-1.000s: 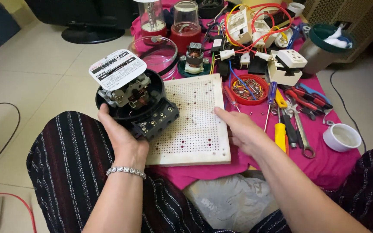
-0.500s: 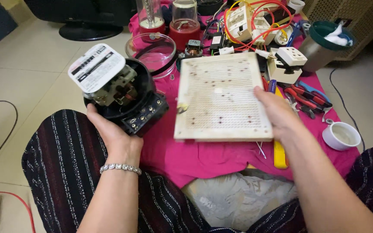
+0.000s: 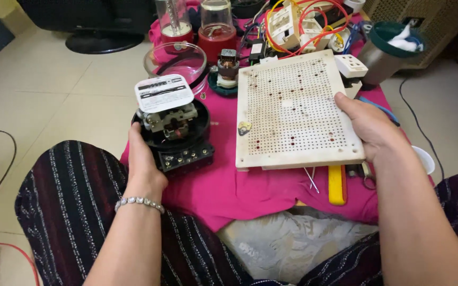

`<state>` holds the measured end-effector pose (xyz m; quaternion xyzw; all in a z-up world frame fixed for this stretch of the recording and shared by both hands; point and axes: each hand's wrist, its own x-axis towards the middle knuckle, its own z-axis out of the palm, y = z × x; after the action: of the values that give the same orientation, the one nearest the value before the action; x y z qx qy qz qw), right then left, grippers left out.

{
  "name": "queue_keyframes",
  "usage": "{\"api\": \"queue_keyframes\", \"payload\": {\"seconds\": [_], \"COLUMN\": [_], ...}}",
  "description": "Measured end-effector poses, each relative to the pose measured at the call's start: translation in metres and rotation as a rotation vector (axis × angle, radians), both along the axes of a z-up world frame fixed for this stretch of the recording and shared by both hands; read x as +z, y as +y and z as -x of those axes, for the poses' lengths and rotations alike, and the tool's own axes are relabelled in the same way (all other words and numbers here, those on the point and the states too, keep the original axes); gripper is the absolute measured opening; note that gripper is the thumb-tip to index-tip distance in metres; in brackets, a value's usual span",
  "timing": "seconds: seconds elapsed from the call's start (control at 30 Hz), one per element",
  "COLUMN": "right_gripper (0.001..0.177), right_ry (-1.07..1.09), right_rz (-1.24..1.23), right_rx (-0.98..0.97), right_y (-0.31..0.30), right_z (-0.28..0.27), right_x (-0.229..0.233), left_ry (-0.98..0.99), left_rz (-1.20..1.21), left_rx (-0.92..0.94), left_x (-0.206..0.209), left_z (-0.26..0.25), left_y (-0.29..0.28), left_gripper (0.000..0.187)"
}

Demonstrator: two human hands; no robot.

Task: The person uses a screwdriver to unscrew and remove a component from a white perforated board. They then lift the board to inspect the underside and use the screwdriver to point at specific holes.

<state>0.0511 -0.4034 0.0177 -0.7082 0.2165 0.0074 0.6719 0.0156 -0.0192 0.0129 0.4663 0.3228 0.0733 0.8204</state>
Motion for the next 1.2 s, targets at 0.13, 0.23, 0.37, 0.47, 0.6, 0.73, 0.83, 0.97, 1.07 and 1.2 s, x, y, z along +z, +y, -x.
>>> {"api": "queue_keyframes", "payload": {"seconds": [0.13, 0.23, 0.37, 0.47, 0.6, 0.73, 0.83, 0.97, 1.07, 1.2], "right_gripper": [0.045, 0.043, 0.045, 0.045, 0.045, 0.053, 0.047, 0.045, 0.046, 0.046], "right_ry": [-0.023, -0.034, -0.022, -0.04, -0.049, 0.087, -0.021, -0.017, -0.002, -0.015], "right_rz": [0.0, 0.017, 0.01, 0.011, -0.011, 0.124, 0.0, 0.031, 0.017, -0.016], "right_rx": [0.001, -0.018, -0.044, -0.037, -0.021, -0.113, -0.038, -0.05, -0.061, -0.023], "right_y": [0.0, 0.006, 0.008, 0.009, 0.008, 0.033, 0.017, 0.017, 0.021, 0.017], "right_z": [0.0, -0.002, 0.001, -0.001, -0.001, 0.014, 0.003, 0.002, 0.005, 0.004], "right_x": [-0.004, 0.002, 0.002, 0.004, 0.001, 0.029, 0.008, 0.009, 0.016, 0.012], "left_ry": [-0.091, -0.026, 0.072, 0.121, 0.134, 0.194, 0.218, 0.242, 0.255, 0.276], "left_rz": [-0.05, -0.039, -0.289, -0.386, -0.401, -0.414, -0.449, -0.535, -0.596, -0.682], "left_rx": [-0.084, -0.166, -0.234, -0.281, -0.307, -0.288, -0.263, -0.212, -0.184, -0.125], "left_x": [-0.002, 0.009, 0.011, 0.008, 0.011, 0.016, 0.009, 0.002, -0.004, -0.012], "left_z": [-0.012, -0.022, -0.032, -0.041, -0.038, -0.036, -0.037, -0.043, -0.051, -0.054], "left_y": [-0.001, -0.004, 0.003, 0.012, 0.013, 0.012, 0.018, 0.029, 0.036, 0.052], "left_gripper": [0.062, 0.064, 0.07, 0.076, 0.07, 0.07, 0.069, 0.068, 0.068, 0.068]}}
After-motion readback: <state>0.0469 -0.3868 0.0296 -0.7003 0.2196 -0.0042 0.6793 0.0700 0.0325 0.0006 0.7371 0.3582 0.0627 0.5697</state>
